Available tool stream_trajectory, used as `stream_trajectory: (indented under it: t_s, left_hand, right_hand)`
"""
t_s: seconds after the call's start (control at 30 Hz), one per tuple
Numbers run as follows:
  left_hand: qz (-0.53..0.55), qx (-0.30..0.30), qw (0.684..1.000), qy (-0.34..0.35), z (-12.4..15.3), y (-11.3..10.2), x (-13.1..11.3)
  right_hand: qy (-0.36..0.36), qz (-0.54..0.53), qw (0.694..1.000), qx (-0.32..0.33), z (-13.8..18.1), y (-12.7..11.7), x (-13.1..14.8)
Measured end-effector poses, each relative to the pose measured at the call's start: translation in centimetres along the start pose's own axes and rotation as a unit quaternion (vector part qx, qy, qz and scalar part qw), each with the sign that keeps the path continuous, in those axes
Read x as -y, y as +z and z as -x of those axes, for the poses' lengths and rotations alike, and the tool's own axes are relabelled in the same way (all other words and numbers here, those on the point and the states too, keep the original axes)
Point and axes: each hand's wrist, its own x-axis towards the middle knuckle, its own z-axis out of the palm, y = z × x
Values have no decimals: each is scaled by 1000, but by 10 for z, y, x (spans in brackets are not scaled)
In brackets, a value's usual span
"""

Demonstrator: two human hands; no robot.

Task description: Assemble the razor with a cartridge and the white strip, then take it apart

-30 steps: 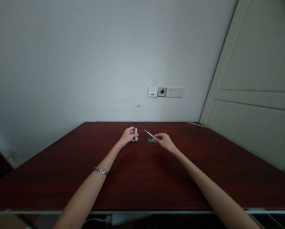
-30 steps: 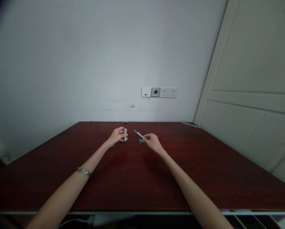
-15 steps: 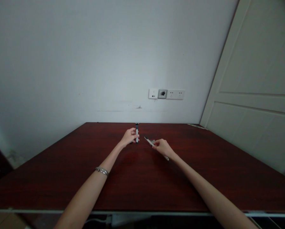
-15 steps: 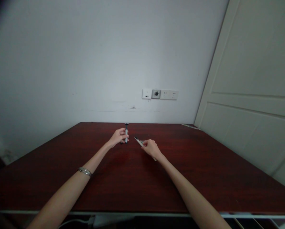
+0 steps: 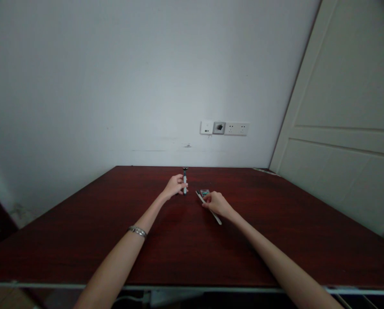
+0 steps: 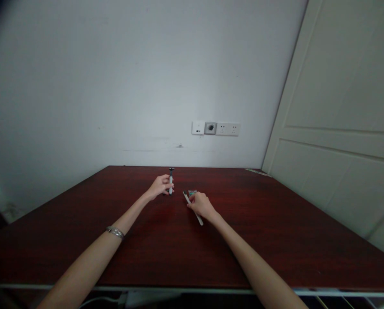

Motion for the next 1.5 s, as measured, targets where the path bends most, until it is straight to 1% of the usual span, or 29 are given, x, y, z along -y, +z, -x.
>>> stream_trajectory:
  t_s: [0.13, 0.23, 0.37, 0.43, 0.6, 0.73, 1.03, 1.13, 1.2, 1.27, 1.37, 1.5]
  left_hand:
    - [4, 3, 1000, -5, 1, 0, 0]
    - [2, 3, 1000, -8, 1, 0, 0]
    - [-2, 1, 1000, -10, 3, -1, 0]
    - [0, 1, 1000, -11, 3, -1, 0]
    - [-1, 7, 1000, -7, 2, -2, 2]
    - [0, 5, 1000, -9, 2, -1, 2]
    - [7, 10, 1000, -14, 1, 0, 4]
    - [4, 9, 1000, -12, 1, 0, 5]
    - [3, 10, 1000, -11, 1, 0, 6]
    - [1, 11, 1000, -9, 1, 0, 6]
    - [-1, 13, 1000, -4, 1, 0, 7]
    - [-4, 16, 1000, 0, 1, 0, 7]
  right_hand:
    - [4, 25, 1000, -2, 1, 1, 3]
    - [4, 29, 1000, -8, 0, -4, 2]
    - [33, 31, 997, -61, -5, -17, -12]
    - [49, 42, 995, -73, -7, -22, -23]
    - [91, 77, 992, -52, -12, -21, -43]
    - [85, 84, 992, -30, -15, -15, -48]
    - [67, 74, 995, -24, -17, -7, -56]
    - [44, 68, 996, -42, -23, -12, -55]
    - [13, 67, 995, -69, -31, -18, -52]
    - [-27, 71, 994, -77, -40, -23, -48]
    - [-95, 78, 992, -38, -53, -24, -44]
    - [-156, 79, 984, 8, -66, -15, -44]
